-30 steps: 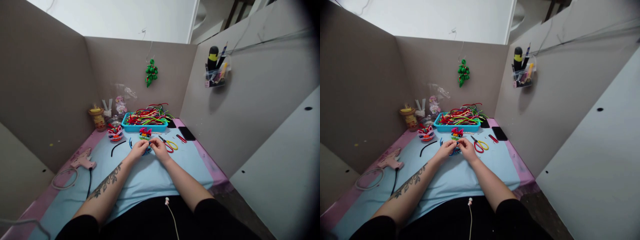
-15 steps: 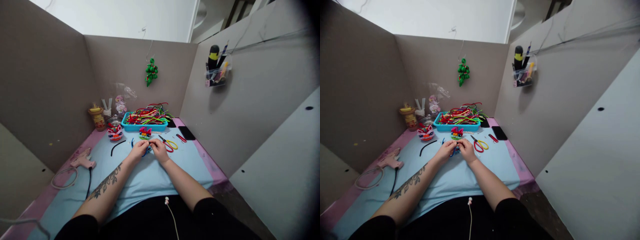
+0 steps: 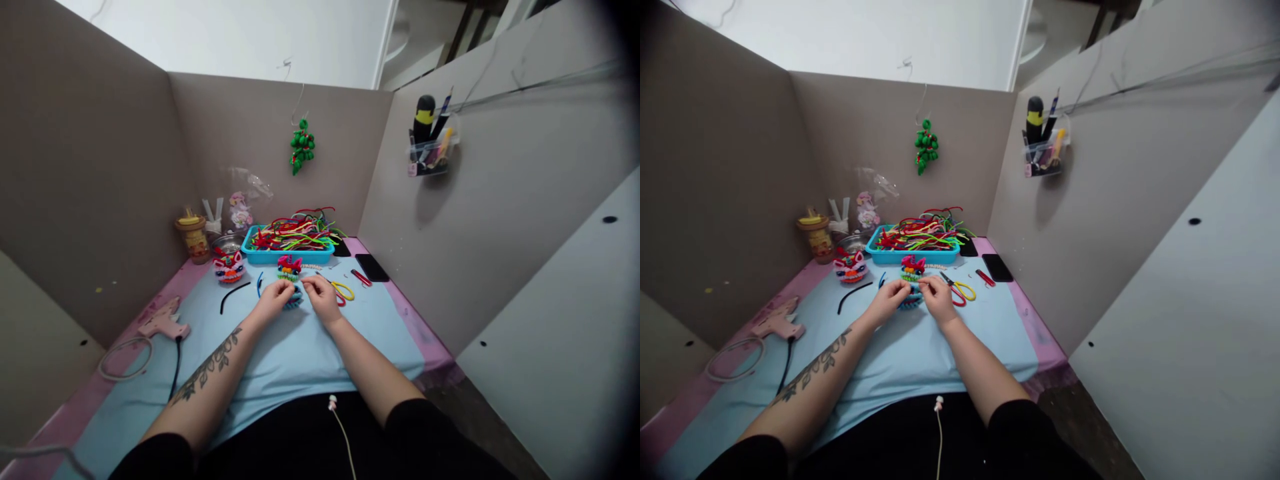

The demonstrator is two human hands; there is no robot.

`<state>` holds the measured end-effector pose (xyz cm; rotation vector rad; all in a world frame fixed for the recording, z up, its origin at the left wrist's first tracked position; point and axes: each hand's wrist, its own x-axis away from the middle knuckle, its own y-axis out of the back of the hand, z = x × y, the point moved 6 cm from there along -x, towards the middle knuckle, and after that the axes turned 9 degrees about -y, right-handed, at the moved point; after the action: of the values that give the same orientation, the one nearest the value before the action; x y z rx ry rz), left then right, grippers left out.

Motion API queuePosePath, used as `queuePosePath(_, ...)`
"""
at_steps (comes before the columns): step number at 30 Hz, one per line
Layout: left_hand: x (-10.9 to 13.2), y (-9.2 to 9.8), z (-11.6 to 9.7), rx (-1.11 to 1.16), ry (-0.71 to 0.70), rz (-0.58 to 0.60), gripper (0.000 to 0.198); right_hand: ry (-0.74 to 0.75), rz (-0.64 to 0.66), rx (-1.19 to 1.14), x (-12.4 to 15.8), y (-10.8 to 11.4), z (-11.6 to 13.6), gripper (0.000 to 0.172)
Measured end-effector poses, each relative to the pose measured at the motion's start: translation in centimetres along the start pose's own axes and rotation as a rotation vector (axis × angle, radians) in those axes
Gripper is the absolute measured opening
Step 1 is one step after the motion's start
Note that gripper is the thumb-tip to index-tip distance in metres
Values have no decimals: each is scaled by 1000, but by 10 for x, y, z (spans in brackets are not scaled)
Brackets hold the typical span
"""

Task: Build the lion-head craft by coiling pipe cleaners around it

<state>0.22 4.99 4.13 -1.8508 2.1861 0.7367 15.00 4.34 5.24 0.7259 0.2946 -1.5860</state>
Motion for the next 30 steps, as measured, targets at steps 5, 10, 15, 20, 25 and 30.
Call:
queuePosePath(5,2,0,-5,-344,-205,133,19,19,174,96,-1,-4,2,9)
queuePosePath(10,4,-2,-5,-453,-207,187,17,28,262,167,2,-13,-1,12)
queuePosePath(15,4,-2,-8,-409,-247,163,16,24,267,183,0,-14,-7,14)
queuePosePath(20,2,2,-4,-331,-190,94,15,-4,210,161,-3,-10,-7,15)
queuePosePath(25,3,1,2,-219,-85,54,17,-58,175,100,-4,-9,-4,15)
queuePosePath(30,5,-3,5,-22,79,10,25,-197,136,-32,-5,-11,-10,12)
